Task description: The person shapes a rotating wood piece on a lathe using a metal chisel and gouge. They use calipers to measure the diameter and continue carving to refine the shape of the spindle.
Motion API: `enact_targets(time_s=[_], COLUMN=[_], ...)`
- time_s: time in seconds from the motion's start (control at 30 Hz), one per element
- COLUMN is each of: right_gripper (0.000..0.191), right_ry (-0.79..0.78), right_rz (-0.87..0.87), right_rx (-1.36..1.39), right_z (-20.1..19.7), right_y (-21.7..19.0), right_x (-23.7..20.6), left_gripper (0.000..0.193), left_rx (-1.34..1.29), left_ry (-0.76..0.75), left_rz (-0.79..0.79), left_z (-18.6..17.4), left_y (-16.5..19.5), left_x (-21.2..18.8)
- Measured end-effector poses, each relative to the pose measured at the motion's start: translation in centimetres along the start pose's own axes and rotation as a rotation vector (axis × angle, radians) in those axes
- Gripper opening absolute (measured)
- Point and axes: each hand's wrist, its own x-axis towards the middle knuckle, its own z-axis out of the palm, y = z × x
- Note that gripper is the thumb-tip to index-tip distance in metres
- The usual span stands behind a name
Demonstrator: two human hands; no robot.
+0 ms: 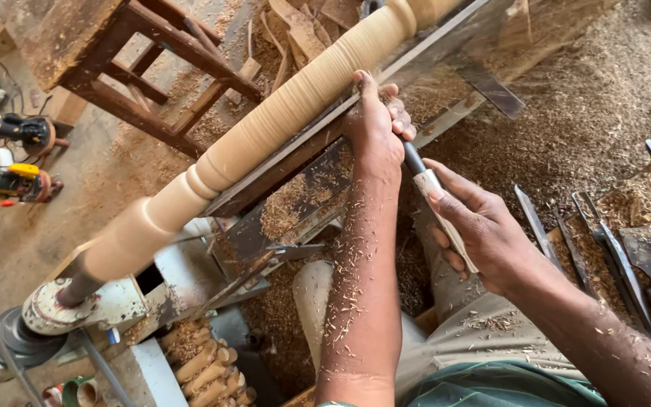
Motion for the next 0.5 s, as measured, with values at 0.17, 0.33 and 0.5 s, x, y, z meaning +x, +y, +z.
enact_targets(time_s=[0.17, 0.33, 0.5], right_gripper=[0.064, 0.062, 0.062], right_ry=[0.054, 0.085, 0.106], right_rz=[0.060, 0.043, 0.002], right_rx=[-0.022, -0.030, -0.155], right_z=[-1.0, -1.9, -1.3], right_y=[-0.6, -1.7, -1.9], right_x=[0.2, 0.3, -0.1], left_gripper=[0.059, 0.059, 0.058], left_rx=[0.042, -0.022, 0.088], left_ry=[0.012, -0.010, -0.022], left_rz=[-0.022, -0.114, 0.019], left_z=[1.3, 3.2, 3.2], left_y=[-0.6, -0.6, -0.3], left_x=[0.7, 1.1, -1.0])
